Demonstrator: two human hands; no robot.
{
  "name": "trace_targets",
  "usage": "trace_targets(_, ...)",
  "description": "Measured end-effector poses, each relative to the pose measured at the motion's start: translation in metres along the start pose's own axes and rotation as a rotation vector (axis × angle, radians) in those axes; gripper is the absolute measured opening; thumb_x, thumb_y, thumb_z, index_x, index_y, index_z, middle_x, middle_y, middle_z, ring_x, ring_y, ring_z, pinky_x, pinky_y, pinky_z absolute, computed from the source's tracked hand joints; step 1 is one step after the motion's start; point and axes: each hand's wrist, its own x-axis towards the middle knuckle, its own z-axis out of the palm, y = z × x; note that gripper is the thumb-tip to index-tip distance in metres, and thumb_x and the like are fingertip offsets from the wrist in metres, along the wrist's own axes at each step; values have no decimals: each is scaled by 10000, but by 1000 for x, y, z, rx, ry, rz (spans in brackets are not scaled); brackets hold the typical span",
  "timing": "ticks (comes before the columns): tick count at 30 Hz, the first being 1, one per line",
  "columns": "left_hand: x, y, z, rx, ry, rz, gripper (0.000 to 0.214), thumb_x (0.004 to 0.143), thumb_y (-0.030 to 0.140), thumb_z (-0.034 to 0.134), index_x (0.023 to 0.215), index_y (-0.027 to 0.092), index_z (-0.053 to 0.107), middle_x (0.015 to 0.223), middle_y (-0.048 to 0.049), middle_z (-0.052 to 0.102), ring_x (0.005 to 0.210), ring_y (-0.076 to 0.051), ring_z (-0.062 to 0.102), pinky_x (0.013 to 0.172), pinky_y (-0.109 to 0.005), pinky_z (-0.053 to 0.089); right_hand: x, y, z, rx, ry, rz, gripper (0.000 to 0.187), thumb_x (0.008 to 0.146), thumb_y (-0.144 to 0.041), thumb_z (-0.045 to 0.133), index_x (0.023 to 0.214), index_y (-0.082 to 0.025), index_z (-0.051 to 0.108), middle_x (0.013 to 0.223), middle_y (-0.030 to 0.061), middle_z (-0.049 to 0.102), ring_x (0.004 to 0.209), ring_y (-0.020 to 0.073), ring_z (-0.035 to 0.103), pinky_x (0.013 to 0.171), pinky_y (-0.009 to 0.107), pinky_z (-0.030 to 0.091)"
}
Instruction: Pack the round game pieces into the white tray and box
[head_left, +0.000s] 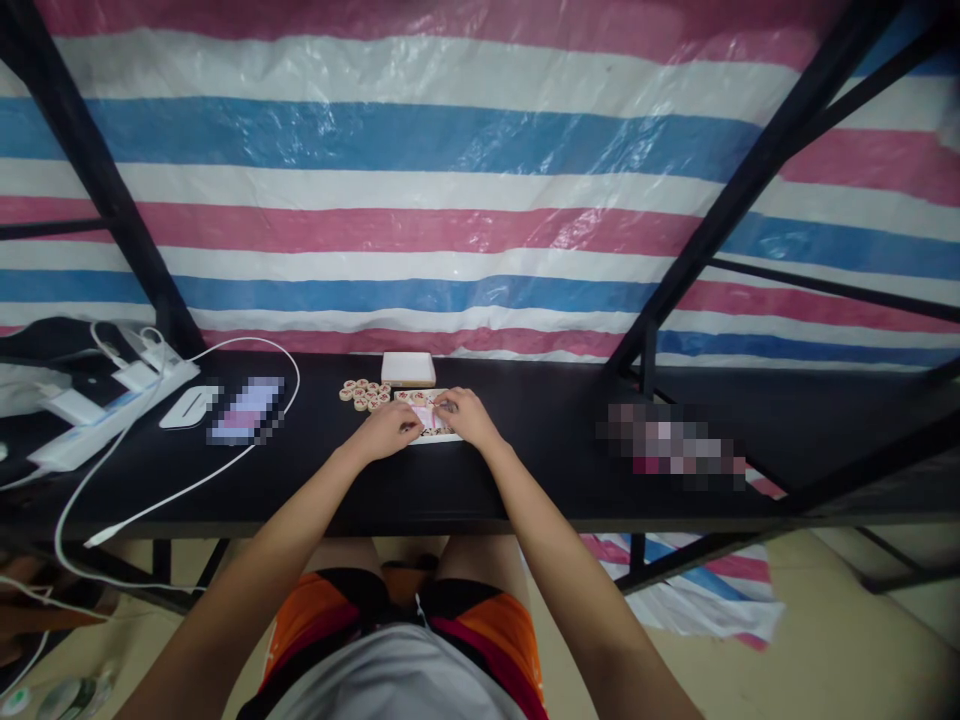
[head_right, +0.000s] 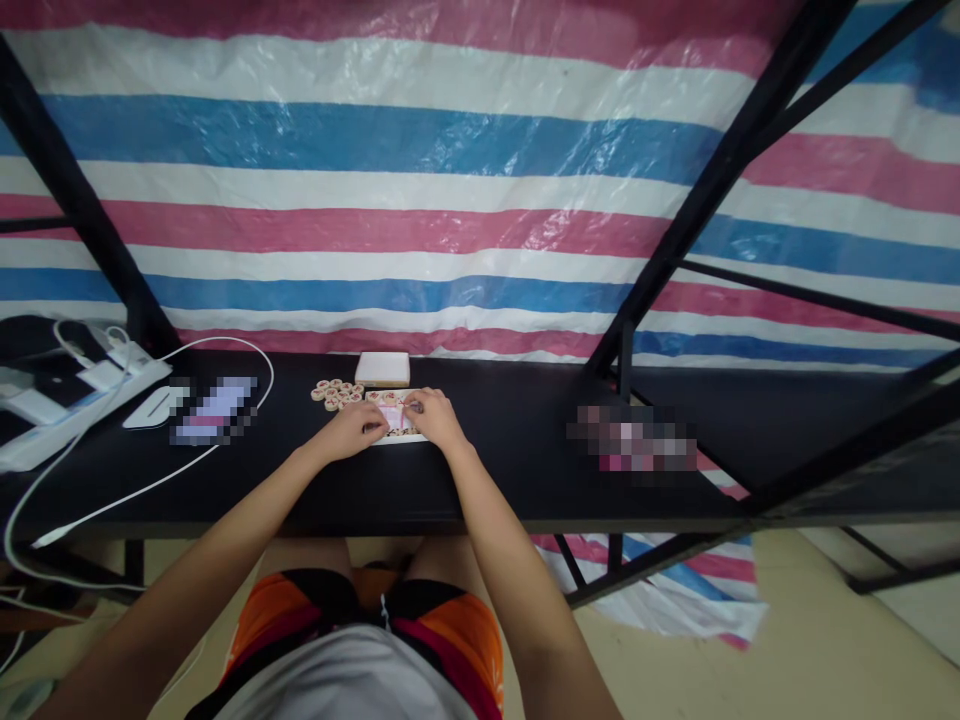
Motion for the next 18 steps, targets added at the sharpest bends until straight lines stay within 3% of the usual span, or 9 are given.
trace_targets(5, 0, 0, -1, 35, -27, 61, 231, 823, 230, 491, 757, 189, 708, 812, -61, 680, 825, -203, 583, 817, -338, 428, 0, 4, 1, 13, 21, 14, 201, 829, -248, 547, 940, -245, 716, 1084, 59, 640, 1026, 212, 541, 961, 374, 373)
trace_targets(12, 0, 0, -1, 47, -28, 44, 230, 833, 242, 492, 776, 191, 708, 813, -59, 671, 830, -198, 577, 830, -335, 427, -2, 5, 2, 33, 35, 12, 255, 813, -225, 542, 1019, -227, 692, 1113, 74, 613, 1044, 210, 539, 982, 371, 377)
trace_targets(18, -1, -2, 0, 79, 71, 11, 232, 858, 305, 503, 870, 188, 702, 936, -85, 640, 940, -230, 548, 891, -384, 410, -2, 3, 0, 85, 60, -1, 164, 799, -214, 558, 880, -212, 701, 1021, 63, 606, 995, 199, 543, 958, 363, 391)
